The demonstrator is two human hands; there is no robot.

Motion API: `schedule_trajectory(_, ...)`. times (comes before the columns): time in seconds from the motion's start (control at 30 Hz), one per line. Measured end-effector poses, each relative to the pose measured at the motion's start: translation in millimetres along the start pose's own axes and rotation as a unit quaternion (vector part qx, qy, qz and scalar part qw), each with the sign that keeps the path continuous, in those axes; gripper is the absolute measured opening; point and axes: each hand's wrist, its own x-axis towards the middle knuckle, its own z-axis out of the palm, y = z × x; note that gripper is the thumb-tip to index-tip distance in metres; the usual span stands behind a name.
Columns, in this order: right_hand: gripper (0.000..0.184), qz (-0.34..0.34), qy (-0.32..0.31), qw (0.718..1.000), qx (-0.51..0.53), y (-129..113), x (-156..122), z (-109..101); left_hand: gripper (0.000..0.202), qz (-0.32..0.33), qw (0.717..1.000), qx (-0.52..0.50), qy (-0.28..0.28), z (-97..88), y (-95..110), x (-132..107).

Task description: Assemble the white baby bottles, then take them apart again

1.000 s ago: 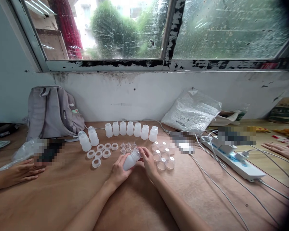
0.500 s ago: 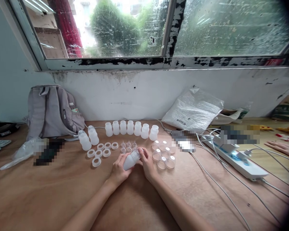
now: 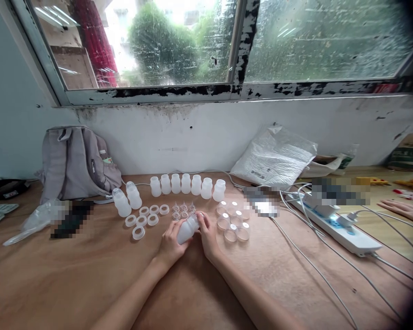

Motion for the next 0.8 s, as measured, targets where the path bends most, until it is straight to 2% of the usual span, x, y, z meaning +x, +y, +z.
schedule_trajectory(0.27, 0.043, 0.030, -0.024, 0.999, 0.009, 3, 1, -4, 0.035, 0.014, 0.999, -0.019, -0.022, -10.6, 8, -4)
schedule_trajectory(0.37, 0.043, 0.024, -0.045, 0.999, 0.011, -1, -4, 1, 0.038, 0.016, 0.999, -0.039, -0.028, -11.4, 6, -10)
schedule_trajectory(0.57, 0.031, -0.049, -0.124, 0.990, -0.051, -4, -22, 14, 0.046, -0.035, 0.992, -0.114, -0.042, -5.3, -2, -28)
schedule_trajectory(0.7, 0.028, -0.109, -0.163, 0.973, -0.120, -4, -22, 13, 0.037, -0.077, 0.995, -0.048, -0.040, -5.2, -1, -33)
schedule_trajectory(0.8, 0.036, -0.146, -0.188, 0.961, -0.144, -6, -19, 10, 0.023, -0.104, 0.993, -0.029, -0.038, -8.3, 2, -30)
